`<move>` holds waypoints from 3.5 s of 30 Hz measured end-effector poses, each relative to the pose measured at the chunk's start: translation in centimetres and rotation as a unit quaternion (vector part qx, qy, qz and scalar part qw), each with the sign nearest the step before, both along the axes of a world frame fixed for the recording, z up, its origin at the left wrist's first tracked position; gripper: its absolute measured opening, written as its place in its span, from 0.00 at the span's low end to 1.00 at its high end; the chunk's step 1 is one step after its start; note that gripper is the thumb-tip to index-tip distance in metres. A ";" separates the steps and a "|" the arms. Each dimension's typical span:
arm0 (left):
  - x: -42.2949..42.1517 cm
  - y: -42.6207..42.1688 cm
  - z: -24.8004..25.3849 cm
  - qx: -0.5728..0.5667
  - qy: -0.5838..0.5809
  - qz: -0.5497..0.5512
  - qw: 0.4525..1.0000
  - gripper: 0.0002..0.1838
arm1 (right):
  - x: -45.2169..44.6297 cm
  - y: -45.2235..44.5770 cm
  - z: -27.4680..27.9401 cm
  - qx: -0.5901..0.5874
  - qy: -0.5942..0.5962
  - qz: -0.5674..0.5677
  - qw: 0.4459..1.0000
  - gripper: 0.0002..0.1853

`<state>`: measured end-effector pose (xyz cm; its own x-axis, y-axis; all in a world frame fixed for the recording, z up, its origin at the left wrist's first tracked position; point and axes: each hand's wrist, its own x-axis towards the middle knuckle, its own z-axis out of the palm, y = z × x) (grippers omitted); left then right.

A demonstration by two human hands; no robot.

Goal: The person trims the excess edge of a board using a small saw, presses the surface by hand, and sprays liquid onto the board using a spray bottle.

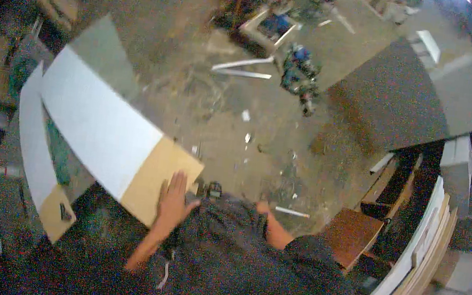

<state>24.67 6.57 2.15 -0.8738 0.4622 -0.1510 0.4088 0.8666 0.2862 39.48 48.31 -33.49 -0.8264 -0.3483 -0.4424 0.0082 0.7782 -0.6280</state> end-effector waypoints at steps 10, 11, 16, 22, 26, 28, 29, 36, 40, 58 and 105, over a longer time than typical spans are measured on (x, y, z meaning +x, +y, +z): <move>0.0 1.1 -1.4 -0.049 0.026 0.013 0.998 0.44 | -1.7 -2.5 0.4 -0.026 -0.127 -0.137 0.982 0.21; -0.1 1.6 -1.4 -0.033 -0.001 0.036 0.999 0.46 | -1.9 -2.9 0.6 -0.026 -0.137 -0.140 0.980 0.21; -0.2 2.5 -1.1 -0.007 -0.005 0.078 0.997 0.49 | -2.4 -4.4 1.2 -0.022 -0.176 -0.147 0.973 0.21; -1.2 3.8 -1.0 0.026 0.025 0.108 0.993 0.47 | -3.3 -5.5 1.5 -0.027 -0.193 -0.142 0.970 0.21; 0.2 2.3 0.2 0.003 0.010 0.100 0.995 0.45 | -4.1 -5.9 1.8 -0.030 -0.202 -0.141 0.969 0.21; 1.5 1.5 -0.1 -0.006 0.015 0.087 0.996 0.45 | -4.7 -6.1 2.0 -0.034 -0.204 -0.142 0.968 0.21; 1.6 1.2 -0.3 -0.003 0.012 0.079 0.997 0.45 | -5.0 -6.1 2.0 -0.036 -0.204 -0.144 0.968 0.21; 0.9 1.4 -0.5 -0.006 0.012 0.060 0.998 0.47 | -7.0 -6.9 2.6 -0.059 -0.219 -0.154 0.962 0.20; -0.3 1.7 -1.8 -0.019 0.057 0.052 0.997 0.48 | -7.9 -7.9 3.0 -0.078 -0.224 -0.171 0.956 0.20; 2.1 -2.4 -2.5 -0.038 -0.021 -0.010 0.999 0.44 | -3.1 -9.1 3.3 -0.249 -0.224 -0.287 0.897 0.20; -7.4 0.1 8.6 -0.084 -0.026 0.070 0.994 0.26 | -2.0 -7.6 3.9 -0.012 -0.218 -0.343 0.914 0.23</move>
<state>17.27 6.67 10.77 -0.9169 0.3004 -0.2627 0.2689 0.9515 0.1496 37.51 40.72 -29.58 -0.6019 0.1705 -0.7801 0.7415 0.4821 -0.4667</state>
